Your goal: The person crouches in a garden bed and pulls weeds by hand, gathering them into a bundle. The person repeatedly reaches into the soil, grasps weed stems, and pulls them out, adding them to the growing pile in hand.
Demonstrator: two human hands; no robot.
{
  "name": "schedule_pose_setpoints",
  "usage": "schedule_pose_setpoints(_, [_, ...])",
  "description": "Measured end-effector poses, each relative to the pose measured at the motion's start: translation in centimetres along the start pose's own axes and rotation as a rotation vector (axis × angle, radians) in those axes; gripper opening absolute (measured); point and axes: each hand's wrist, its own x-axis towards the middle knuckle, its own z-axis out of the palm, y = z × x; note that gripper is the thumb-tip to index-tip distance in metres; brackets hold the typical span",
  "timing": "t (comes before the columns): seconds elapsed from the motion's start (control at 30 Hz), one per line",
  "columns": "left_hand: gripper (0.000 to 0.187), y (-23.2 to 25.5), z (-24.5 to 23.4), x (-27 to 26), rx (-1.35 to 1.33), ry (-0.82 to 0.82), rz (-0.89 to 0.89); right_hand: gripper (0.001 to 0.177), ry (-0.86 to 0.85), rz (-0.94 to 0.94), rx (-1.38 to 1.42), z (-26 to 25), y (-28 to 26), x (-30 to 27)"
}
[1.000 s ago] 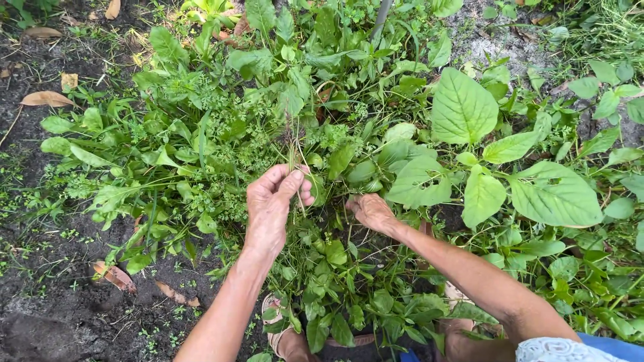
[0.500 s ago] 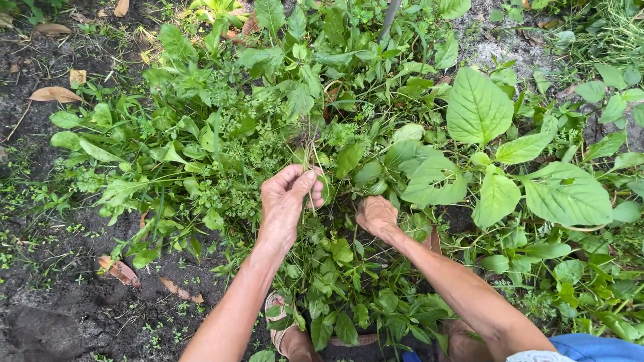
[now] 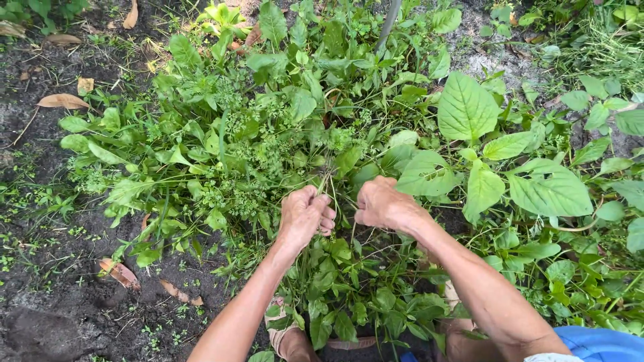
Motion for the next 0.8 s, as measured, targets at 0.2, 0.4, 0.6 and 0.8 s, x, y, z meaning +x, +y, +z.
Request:
schedule_pose_setpoints(0.2, [0.019,1.3,0.0,-0.7,0.070,0.057,-0.043,0.024,0.031,-0.161,0.150,-1.5,-1.8,-4.0])
schedule_pose_setpoints(0.4, [0.019,2.8,-0.4,-0.8,-0.231,0.053,-0.036,0.025,0.194,-0.388,0.281,-2.5,-3.8,-6.3])
schedule_pose_setpoints(0.6, [0.018,4.2,-2.1,-0.8,-0.426,0.007,0.065,0.021,0.201,-0.501,0.281,-3.8,-5.4,-7.5])
schedule_pose_setpoints(0.8, [0.017,9.4,-3.9,-3.5,-0.279,0.078,0.266,0.014,-0.020,-0.387,0.247,-2.8,-1.6,-3.2])
